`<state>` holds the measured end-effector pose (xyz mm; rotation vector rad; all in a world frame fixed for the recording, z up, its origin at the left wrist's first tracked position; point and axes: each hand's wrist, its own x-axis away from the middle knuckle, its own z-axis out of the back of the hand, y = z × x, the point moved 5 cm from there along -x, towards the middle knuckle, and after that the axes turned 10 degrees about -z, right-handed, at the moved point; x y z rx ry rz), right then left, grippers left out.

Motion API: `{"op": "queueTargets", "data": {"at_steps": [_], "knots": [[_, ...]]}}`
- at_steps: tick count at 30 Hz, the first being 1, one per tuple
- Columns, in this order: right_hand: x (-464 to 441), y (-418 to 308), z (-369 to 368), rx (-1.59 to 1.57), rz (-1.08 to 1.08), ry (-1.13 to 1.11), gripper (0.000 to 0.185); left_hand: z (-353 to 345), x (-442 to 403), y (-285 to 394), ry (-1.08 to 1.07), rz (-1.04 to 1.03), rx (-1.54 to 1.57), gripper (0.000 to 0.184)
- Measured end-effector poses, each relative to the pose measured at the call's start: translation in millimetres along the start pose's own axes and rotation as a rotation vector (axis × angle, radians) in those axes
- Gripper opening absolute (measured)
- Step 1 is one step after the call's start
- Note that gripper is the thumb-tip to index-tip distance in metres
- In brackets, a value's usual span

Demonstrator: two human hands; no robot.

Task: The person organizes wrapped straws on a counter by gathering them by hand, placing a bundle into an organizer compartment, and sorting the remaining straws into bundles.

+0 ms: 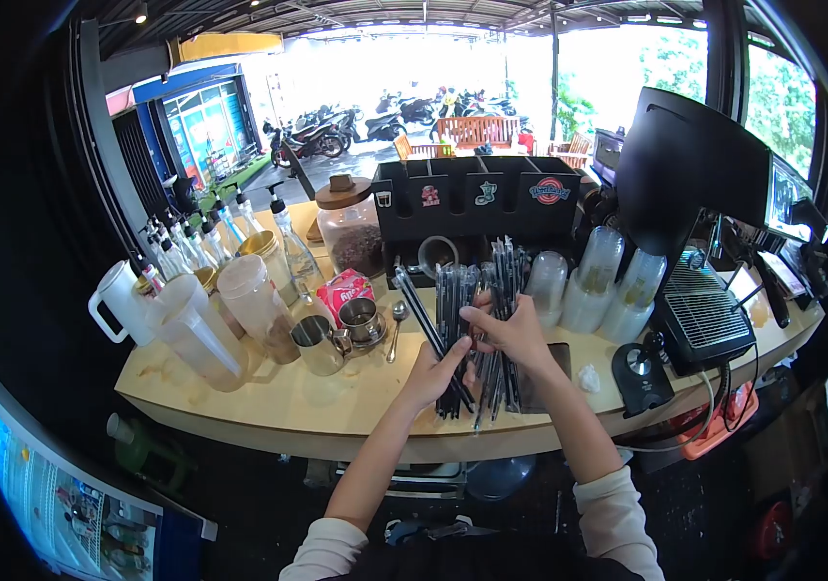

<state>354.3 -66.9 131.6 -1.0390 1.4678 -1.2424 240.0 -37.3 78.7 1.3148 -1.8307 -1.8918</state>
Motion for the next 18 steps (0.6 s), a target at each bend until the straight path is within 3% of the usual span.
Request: {"op": "queueTargets", "data": {"at_steps": [5,8,10,18], "knots": [[3.0,-7.0,-14.2,0.054,0.027,0.055,0.019,11.2,5.8,8.3,0.04,-0.025,0.07,0.031],[0.9,-3.3,-25.1,-0.08,0.01,0.079,0.02,24.5,7.2,7.6,0.026,-0.039,0.051,0.029],[-1.0,-2.0,-32.6,0.1,-0.018,0.058,0.021,32.7,7.7,11.0,0.066,-0.054,0.011,0.027],[-15.6,5.0,-59.0,-0.015,-0.024,0.117,0.025,65.8,7.9,19.1,0.17,-0.004,0.111,0.023]]}}
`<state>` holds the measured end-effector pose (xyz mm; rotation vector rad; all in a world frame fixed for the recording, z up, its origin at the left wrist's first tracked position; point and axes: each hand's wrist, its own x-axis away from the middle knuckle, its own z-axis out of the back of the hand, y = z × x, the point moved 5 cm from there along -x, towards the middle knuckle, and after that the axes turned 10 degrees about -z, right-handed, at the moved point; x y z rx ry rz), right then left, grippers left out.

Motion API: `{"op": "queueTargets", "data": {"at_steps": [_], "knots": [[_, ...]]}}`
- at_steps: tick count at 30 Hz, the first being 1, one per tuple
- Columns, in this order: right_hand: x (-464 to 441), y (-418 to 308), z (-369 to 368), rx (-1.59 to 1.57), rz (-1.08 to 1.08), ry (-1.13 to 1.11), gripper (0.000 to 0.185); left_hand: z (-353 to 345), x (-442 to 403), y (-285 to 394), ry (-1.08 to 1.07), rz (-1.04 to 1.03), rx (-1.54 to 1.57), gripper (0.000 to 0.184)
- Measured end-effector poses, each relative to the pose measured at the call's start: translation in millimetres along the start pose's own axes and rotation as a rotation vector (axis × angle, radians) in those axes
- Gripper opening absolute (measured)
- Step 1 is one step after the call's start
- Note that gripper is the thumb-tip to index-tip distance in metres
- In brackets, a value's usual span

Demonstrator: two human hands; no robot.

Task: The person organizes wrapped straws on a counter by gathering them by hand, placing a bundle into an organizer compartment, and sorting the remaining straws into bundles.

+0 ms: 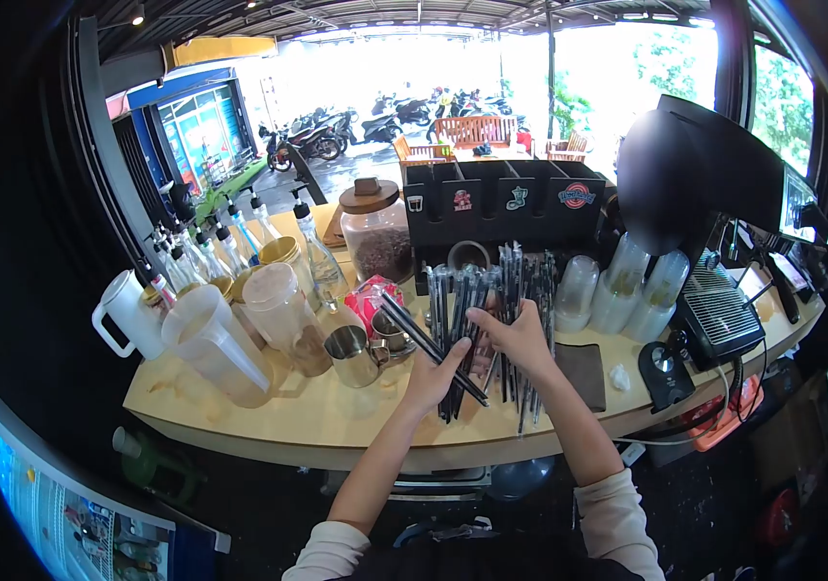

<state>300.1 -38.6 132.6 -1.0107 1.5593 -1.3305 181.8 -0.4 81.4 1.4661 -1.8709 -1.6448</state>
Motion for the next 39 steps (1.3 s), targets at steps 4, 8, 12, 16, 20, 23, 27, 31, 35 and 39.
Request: {"op": "queueTargets", "data": {"at_steps": [4,8,12,16,20,23,27,31,35,39], "knots": [[-4.1,1.5,-12.5,-0.023,-0.008,0.105,0.023,21.9,-8.0,1.5,0.007,-0.082,-0.031,0.024],[-5.8,-7.5,-31.5,-0.067,-0.022,-0.094,0.022,39.7,-15.6,1.5,-0.007,-0.108,-0.087,0.028],[-16.6,-18.4,-34.2,0.121,0.395,0.118,0.031,43.5,-15.6,17.4,0.023,-0.003,0.101,0.033],[-18.3,-21.1,-36.4,-0.221,0.225,0.163,0.027,55.2,-16.0,26.4,-0.01,-0.049,-0.024,0.036],[-21.3,-15.0,-60.9,-0.01,0.058,0.007,0.018,56.6,-16.0,28.6,-0.042,-0.097,-0.045,0.033],[-20.5,-6.6,-76.8,0.033,0.044,0.06,0.017,62.1,-13.0,24.0,-0.097,-0.05,-0.123,0.029],[-17.6,-10.7,-74.0,0.009,-0.042,-0.016,0.018,61.5,-13.0,28.3,-0.123,-0.033,-0.046,0.03],[-23.5,-4.4,-70.8,-0.034,-0.058,0.002,0.015,61.9,-17.7,28.7,-0.099,-0.048,-0.036,0.029],[-25.4,-1.4,-67.4,-0.054,-0.004,0.008,0.015,60.5,-21.3,23.8,-0.059,-0.026,0.065,0.031],[-27.9,-4.2,-57.9,-0.095,0.151,0.11,0.026,60.9,-25.1,16.4,-0.053,0.001,0.071,0.033]]}}
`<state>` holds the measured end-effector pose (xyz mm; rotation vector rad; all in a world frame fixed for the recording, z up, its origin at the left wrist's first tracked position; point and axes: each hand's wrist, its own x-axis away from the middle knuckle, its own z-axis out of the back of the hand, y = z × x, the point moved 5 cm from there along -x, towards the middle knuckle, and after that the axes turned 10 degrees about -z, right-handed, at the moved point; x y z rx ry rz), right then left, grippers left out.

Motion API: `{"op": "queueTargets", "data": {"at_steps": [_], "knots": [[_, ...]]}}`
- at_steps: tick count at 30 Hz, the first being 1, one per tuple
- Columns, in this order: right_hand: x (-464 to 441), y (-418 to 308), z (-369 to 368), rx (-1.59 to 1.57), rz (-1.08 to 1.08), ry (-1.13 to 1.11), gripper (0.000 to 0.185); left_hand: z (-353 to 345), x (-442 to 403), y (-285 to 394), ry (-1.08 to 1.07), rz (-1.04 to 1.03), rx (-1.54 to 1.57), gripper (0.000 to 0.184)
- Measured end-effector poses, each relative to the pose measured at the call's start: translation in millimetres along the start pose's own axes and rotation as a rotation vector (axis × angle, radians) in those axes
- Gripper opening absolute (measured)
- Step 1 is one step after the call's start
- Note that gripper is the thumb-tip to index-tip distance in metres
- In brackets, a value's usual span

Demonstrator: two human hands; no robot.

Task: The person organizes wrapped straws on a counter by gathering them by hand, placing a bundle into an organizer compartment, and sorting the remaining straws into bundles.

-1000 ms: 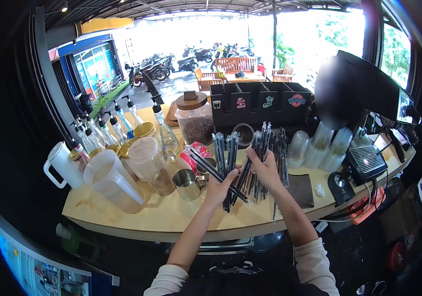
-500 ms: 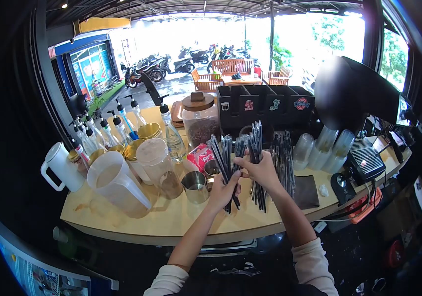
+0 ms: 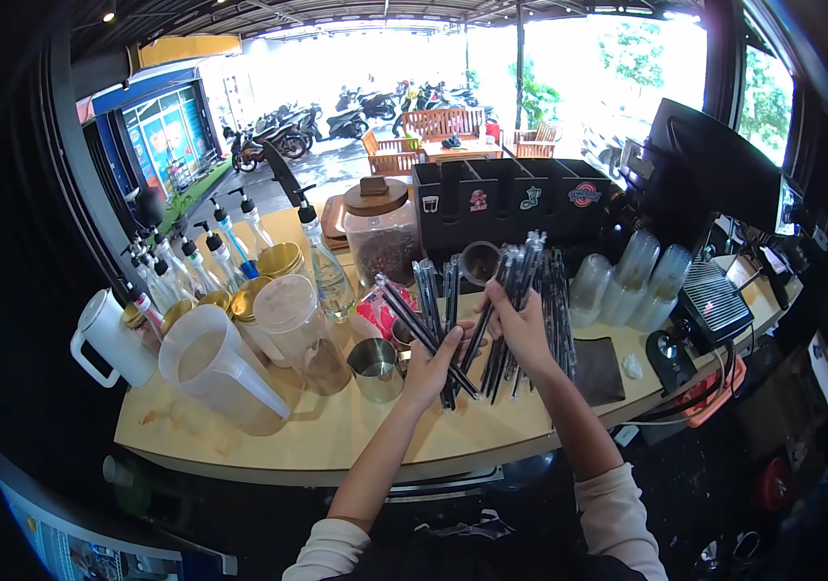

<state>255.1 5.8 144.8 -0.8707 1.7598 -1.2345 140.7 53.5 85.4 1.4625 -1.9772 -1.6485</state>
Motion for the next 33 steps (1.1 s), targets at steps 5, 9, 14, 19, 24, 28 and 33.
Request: {"op": "queueTargets", "data": {"at_steps": [5,9,14,19,24,28,33], "knots": [[-6.1,-12.7,18.8,0.005,0.132,0.082,0.03,-5.5,-0.8,-2.3,-0.047,0.054,-0.006,0.038],[-3.6,-26.4,29.0,-0.131,0.222,0.129,0.031,-8.2,-3.0,-8.0,-0.055,0.055,0.031,0.04],[-2.9,-19.1,23.9,-0.045,-0.122,-0.081,0.021,-19.7,-3.1,-4.7,-0.15,0.017,-0.108,0.037],[-5.0,2.7,23.5,0.062,-0.263,-0.221,0.019,-24.8,-3.8,-11.8,-0.264,-0.025,-0.17,0.034],[-4.2,-0.3,24.5,0.129,-0.197,-0.236,0.017,-29.2,-2.7,-10.9,-0.293,0.013,-0.174,0.039],[-0.6,-12.6,20.9,0.095,-0.068,-0.19,0.016,-28.7,-4.0,-15.8,-0.237,0.042,-0.158,0.042],[-17.8,-7.9,50.1,0.103,0.184,0.061,0.017,-15.3,-10.2,-24.7,-0.123,0.0,-0.148,0.045]]}}
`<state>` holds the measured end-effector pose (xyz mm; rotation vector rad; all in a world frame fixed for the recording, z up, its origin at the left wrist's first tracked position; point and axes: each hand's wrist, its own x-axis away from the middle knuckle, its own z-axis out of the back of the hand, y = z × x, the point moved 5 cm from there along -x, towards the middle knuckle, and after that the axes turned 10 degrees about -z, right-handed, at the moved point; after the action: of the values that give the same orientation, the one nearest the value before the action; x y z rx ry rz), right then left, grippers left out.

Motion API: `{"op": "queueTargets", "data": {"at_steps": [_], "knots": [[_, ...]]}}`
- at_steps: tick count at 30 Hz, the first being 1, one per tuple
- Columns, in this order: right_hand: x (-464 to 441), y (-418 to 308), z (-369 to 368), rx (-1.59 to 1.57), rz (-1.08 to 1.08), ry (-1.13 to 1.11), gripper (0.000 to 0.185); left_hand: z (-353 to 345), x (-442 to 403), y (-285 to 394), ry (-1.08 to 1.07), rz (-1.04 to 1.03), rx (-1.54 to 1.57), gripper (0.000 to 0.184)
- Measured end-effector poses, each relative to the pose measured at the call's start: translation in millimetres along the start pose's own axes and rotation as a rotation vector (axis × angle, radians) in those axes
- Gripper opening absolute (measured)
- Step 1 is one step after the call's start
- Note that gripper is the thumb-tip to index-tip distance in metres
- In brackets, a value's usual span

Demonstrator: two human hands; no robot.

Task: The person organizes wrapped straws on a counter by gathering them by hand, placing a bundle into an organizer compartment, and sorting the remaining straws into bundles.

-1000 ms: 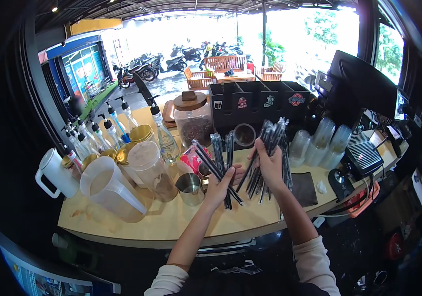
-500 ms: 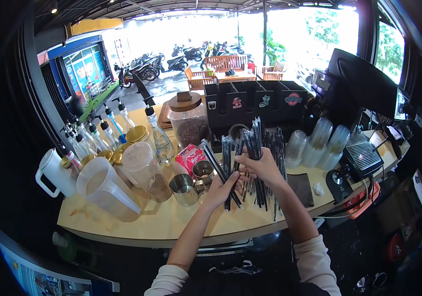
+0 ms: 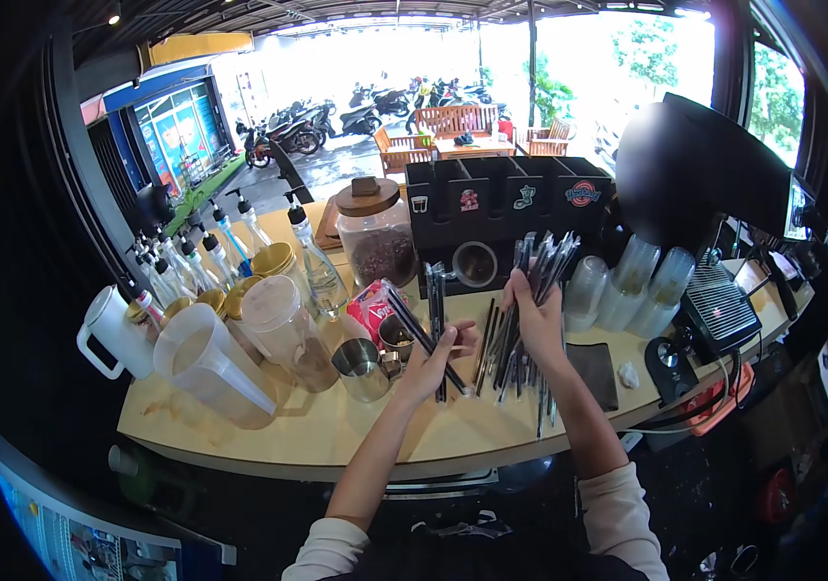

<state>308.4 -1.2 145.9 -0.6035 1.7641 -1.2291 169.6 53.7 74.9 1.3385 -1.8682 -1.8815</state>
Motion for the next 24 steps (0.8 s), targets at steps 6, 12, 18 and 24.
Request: {"op": "queueTargets", "data": {"at_steps": [6,12,18,24], "knots": [[9.9,-9.3,-15.9,-0.137,-0.26,-0.266,0.017,-12.8,4.9,6.7,-0.195,0.181,0.131,0.042],[19.6,-2.7,-22.6,-0.066,-0.425,-0.354,0.018,-24.1,12.3,5.2,-0.302,0.242,0.275,0.04],[16.0,1.1,-14.8,-0.136,-0.335,-0.218,0.021,-22.6,8.4,8.7,-0.156,0.13,0.124,0.04],[19.8,-0.7,-17.2,-0.006,-0.345,-0.33,0.016,-25.5,8.6,13.6,-0.205,0.049,0.061,0.043]]}}
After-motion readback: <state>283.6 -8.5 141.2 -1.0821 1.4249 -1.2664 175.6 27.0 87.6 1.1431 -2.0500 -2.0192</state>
